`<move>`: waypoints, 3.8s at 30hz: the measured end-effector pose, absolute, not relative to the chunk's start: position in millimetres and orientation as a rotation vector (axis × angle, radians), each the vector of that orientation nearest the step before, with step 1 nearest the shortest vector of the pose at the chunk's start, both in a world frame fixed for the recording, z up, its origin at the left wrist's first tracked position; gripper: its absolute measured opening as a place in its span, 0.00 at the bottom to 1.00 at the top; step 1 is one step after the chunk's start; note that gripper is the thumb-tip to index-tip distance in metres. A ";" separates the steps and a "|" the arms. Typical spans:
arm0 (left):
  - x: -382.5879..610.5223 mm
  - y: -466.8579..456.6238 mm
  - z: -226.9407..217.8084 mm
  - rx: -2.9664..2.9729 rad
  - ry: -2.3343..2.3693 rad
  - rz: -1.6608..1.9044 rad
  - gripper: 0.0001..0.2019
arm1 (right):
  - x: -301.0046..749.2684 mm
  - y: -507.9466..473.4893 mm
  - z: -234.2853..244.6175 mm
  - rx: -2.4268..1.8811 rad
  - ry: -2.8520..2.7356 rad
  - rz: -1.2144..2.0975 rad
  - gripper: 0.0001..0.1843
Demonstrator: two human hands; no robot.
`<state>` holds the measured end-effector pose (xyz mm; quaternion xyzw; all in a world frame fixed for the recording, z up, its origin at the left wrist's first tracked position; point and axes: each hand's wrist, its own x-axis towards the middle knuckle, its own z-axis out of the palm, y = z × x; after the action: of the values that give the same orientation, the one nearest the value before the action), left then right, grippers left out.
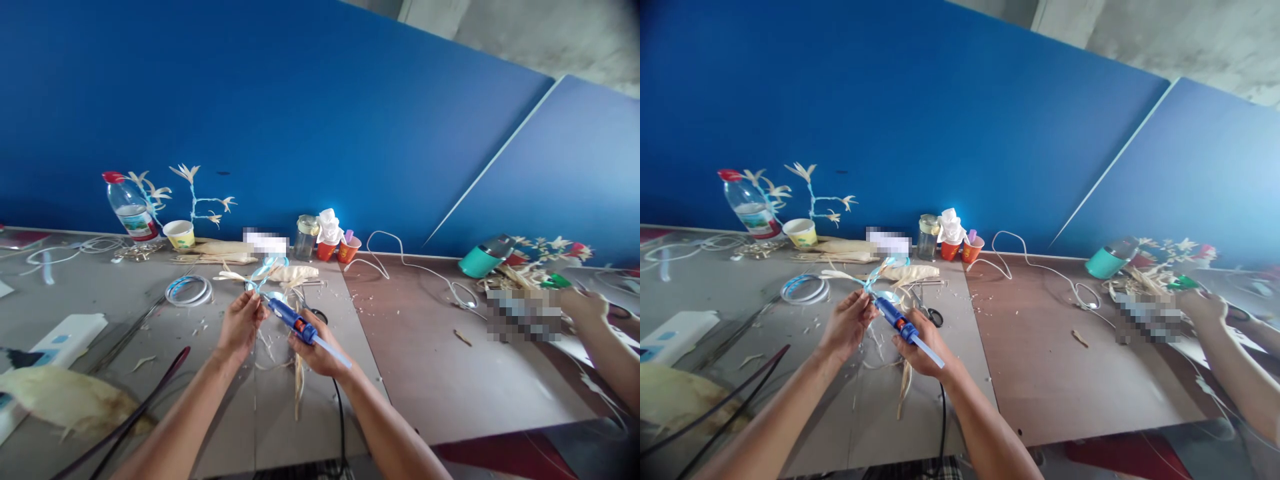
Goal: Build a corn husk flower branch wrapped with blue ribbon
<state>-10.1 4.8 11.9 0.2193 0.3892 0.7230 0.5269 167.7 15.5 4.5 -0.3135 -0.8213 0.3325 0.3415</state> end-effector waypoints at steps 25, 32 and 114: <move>-14.5 7.8 7.1 0.433 0.891 1.786 0.16 | 215.7 50.1 1.5 -1.227 -1.914 0.579 0.11; -13.5 6.9 10.3 0.456 0.874 1.778 0.15 | 220.0 60.8 -12.4 -1.716 -1.995 0.369 0.14; -3.6 0.2 17.3 0.492 0.978 1.654 0.17 | 116.4 24.5 24.0 -0.857 -1.259 1.591 0.26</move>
<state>-3.6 0.2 17.3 0.2076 0.4128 0.6981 0.5471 116.4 24.5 24.0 -0.3471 -0.5099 0.6442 0.4523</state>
